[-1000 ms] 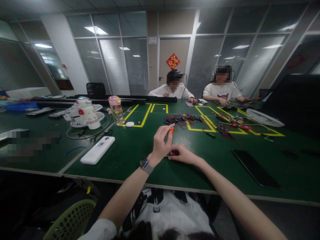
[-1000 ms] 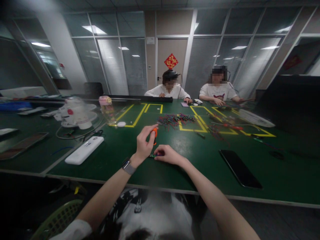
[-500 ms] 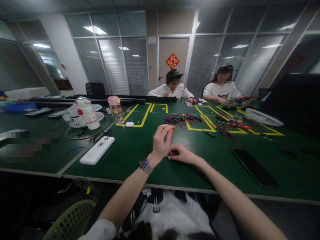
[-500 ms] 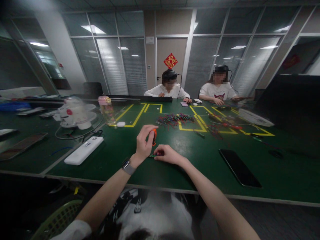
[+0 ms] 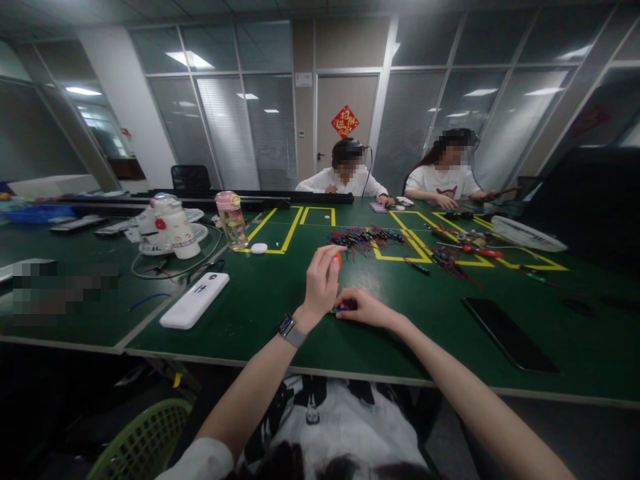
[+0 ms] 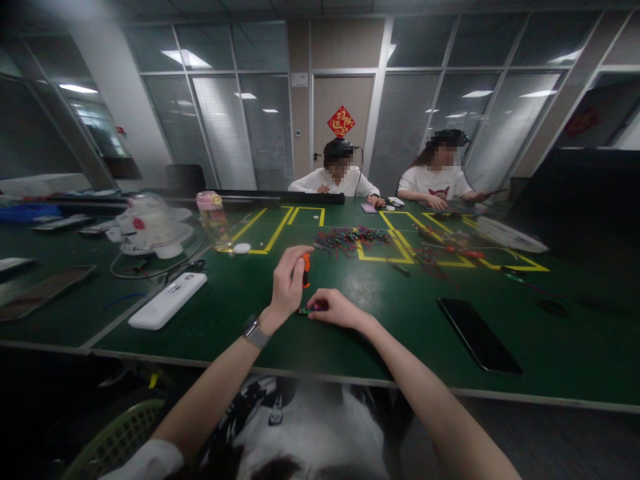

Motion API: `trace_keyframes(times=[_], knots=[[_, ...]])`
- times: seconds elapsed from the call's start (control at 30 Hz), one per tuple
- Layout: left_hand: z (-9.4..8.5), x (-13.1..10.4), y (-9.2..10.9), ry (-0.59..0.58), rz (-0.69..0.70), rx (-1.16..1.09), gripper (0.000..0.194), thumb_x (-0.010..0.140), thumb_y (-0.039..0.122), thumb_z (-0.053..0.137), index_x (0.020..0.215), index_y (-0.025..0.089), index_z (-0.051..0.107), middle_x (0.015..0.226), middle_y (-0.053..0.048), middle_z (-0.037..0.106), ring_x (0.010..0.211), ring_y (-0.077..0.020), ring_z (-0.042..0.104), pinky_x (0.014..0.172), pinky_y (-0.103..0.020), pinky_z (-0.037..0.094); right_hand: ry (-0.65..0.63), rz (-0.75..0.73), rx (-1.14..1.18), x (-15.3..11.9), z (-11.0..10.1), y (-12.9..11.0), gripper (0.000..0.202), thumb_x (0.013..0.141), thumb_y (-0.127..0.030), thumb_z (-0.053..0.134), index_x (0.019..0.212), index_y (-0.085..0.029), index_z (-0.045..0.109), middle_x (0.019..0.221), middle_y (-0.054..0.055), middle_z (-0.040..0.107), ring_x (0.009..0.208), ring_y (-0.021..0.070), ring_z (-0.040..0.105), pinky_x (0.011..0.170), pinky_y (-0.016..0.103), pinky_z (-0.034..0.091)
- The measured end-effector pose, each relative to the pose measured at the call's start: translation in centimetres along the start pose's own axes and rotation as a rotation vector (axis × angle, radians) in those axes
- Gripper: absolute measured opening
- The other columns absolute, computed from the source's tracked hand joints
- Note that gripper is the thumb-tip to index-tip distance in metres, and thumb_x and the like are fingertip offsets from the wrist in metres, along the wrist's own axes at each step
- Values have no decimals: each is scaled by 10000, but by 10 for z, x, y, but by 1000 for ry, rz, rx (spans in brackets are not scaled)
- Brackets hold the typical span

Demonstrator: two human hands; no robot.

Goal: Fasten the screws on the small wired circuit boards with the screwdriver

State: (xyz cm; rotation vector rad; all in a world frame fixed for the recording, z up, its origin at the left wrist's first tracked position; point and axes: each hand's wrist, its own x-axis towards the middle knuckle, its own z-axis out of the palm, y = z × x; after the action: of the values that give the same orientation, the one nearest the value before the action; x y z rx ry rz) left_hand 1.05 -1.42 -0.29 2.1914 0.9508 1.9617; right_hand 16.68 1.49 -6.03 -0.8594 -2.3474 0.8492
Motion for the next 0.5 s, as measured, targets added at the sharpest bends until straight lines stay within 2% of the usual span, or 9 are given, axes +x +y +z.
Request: trace_keyframes(times=[0.13,0.3,0.4,0.5], knots=[[1,1,-1,42,-15,-7,228,963,182,449,1097,184,633,1018,-62,653,942,-154,611,835,-287,492,-3,11,0,0,0,-1,166,758,-239,709,891,-140,692,722,2,585,643,127,513,607,239,404],[1,1,0,100,0,36,125,882,252,625,979,191,674,863,-26,584,812,-140,572,743,-260,483,-6,15,-5,0,0,-1,163,756,-245,711,882,-144,691,721,1,585,638,127,508,598,238,401],[0,1,1,96,-13,14,172,941,258,521,951,183,675,869,-37,590,827,-142,580,753,-266,484,-3,18,0,0,0,0,164,756,-249,710,882,-146,695,718,0,583,640,127,513,602,239,404],[-1,-1,0,55,-32,-24,291,988,227,379,1049,184,661,983,-63,639,938,-158,604,831,-292,486,2,14,5,0,0,1,162,754,-247,711,879,-145,696,715,-2,578,642,127,518,609,240,410]])
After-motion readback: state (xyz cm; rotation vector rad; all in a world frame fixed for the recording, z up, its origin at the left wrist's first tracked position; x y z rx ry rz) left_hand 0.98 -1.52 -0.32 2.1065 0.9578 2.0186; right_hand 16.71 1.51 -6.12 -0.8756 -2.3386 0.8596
